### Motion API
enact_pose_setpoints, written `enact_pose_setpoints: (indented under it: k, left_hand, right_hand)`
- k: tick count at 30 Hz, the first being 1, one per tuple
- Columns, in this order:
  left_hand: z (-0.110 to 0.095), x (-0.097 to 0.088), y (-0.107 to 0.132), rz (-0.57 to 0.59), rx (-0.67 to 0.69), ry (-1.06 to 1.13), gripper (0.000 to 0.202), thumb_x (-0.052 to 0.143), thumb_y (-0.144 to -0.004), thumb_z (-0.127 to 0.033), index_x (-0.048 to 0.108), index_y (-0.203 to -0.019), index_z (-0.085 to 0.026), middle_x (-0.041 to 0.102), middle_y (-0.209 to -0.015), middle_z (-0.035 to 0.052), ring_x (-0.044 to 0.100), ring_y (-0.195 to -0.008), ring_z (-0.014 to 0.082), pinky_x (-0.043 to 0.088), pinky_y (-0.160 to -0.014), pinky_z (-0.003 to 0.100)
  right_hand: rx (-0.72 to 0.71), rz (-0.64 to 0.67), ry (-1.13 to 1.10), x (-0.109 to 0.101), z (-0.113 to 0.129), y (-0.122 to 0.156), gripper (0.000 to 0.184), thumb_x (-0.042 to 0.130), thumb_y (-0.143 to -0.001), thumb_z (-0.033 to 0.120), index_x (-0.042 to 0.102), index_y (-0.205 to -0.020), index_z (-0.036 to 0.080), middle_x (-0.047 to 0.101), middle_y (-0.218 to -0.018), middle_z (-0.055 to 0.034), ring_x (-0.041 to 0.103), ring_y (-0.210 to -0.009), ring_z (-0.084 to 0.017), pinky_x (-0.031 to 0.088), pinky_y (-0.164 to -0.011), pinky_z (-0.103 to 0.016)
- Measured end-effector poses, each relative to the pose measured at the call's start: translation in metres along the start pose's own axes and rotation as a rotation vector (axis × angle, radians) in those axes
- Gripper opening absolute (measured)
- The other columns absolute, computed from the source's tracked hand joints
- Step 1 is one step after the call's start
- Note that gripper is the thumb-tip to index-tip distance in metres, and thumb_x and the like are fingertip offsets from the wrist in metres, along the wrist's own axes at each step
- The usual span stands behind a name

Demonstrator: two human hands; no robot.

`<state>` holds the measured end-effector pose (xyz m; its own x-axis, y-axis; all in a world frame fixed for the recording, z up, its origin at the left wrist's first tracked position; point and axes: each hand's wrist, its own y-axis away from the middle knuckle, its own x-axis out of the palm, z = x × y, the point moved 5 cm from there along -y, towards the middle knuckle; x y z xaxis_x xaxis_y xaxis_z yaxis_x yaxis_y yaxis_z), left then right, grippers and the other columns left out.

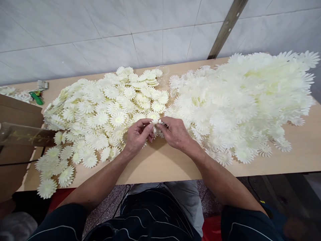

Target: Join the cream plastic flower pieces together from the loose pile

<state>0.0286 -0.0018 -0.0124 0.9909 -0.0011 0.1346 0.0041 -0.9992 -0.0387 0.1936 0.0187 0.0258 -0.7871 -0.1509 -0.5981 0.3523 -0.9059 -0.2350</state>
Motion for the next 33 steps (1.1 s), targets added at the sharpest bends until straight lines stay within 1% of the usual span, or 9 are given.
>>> enact_pose_setpoints:
  k: [3,6,11,15,20,23,25,30,33]
  left_hand:
    - [0.000,-0.002,0.000,-0.024,0.036,-0.042,0.050,0.087,-0.086,-0.065,0.078,-0.097,-0.017,0.067,-0.059,-0.0024,0.061,-0.047,0.0101,0.052,-0.047,0.021]
    - [-0.001,-0.003,-0.002,-0.030,0.022,-0.020,0.048,0.085,-0.088,-0.064,0.076,-0.091,-0.017,0.066,-0.057,-0.0025,0.058,-0.044,0.0093,0.050,-0.046,0.021]
    - [0.002,-0.002,-0.005,0.033,-0.123,0.129,0.054,0.091,-0.079,-0.067,0.070,-0.088,-0.018,0.068,-0.058,-0.0011,0.060,-0.045,0.0111,0.050,-0.045,0.022]
    - [0.002,0.000,-0.005,0.055,-0.210,0.218,0.060,0.093,-0.075,-0.070,0.070,-0.097,-0.019,0.068,-0.060,-0.0012,0.066,-0.052,0.0138,0.051,-0.044,0.021]
    - [0.006,0.000,-0.005,0.057,-0.178,0.117,0.062,0.094,-0.073,-0.071,0.072,-0.098,-0.018,0.067,-0.058,-0.0024,0.062,-0.047,0.0125,0.052,-0.044,0.022]
    - [0.008,-0.002,-0.006,0.036,-0.146,0.074,0.058,0.092,-0.076,-0.071,0.071,-0.090,-0.018,0.066,-0.057,-0.0020,0.060,-0.045,0.0114,0.052,-0.044,0.022]
    - [0.008,-0.002,-0.006,0.038,-0.141,0.078,0.058,0.091,-0.077,-0.071,0.070,-0.086,-0.018,0.066,-0.059,-0.0018,0.060,-0.046,0.0112,0.052,-0.044,0.022]
    - [0.007,-0.003,-0.008,0.006,-0.140,0.126,0.058,0.092,-0.075,-0.071,0.066,-0.081,-0.019,0.064,-0.063,-0.0026,0.060,-0.049,0.0101,0.052,-0.045,0.022]
    - [0.008,-0.004,-0.009,-0.036,-0.150,0.137,0.059,0.093,-0.074,-0.071,0.064,-0.083,-0.020,0.065,-0.068,-0.0023,0.062,-0.053,0.0107,0.054,-0.045,0.022]
  right_hand:
    - [-0.008,0.001,0.009,0.002,-0.002,-0.001,0.036,0.057,-0.100,0.037,0.043,-0.069,0.024,0.052,-0.064,0.0002,0.048,-0.065,-0.016,0.036,-0.065,-0.031]
    - [0.094,-0.039,-0.021,0.002,-0.008,-0.001,0.037,0.064,-0.098,0.047,0.052,-0.073,0.023,0.055,-0.066,0.0005,0.050,-0.066,-0.016,0.038,-0.064,-0.031]
    - [0.214,-0.113,-0.138,-0.003,-0.012,0.000,0.042,0.072,-0.094,0.063,0.069,-0.086,0.022,0.067,-0.072,-0.0019,0.059,-0.067,-0.019,0.043,-0.064,-0.032]
    - [0.158,-0.083,-0.107,-0.006,-0.006,0.001,0.036,0.067,-0.099,0.055,0.072,-0.088,0.021,0.067,-0.069,-0.0023,0.062,-0.067,-0.020,0.044,-0.064,-0.032]
    - [0.152,-0.028,-0.030,-0.003,-0.008,0.001,0.030,0.063,-0.099,0.040,0.069,-0.076,0.021,0.066,-0.064,-0.0017,0.061,-0.064,-0.019,0.045,-0.066,-0.032]
    - [0.222,-0.069,-0.100,-0.003,-0.015,0.001,0.024,0.070,-0.094,0.043,0.077,-0.090,0.021,0.072,-0.073,-0.0027,0.066,-0.069,-0.020,0.049,-0.066,-0.032]
    - [0.279,-0.124,-0.174,-0.004,-0.019,0.001,0.030,0.078,-0.090,0.048,0.080,-0.102,0.020,0.076,-0.081,-0.0042,0.070,-0.073,-0.021,0.051,-0.064,-0.031]
    - [0.311,-0.169,-0.260,-0.008,-0.018,0.001,0.035,0.084,-0.087,0.054,0.076,-0.087,0.020,0.074,-0.074,-0.0043,0.067,-0.064,-0.018,0.052,-0.056,-0.030]
    - [0.325,-0.220,-0.335,-0.012,-0.019,0.000,0.038,0.085,-0.085,0.053,0.076,-0.096,0.019,0.075,-0.080,-0.0040,0.064,-0.058,-0.015,0.052,-0.050,-0.029]
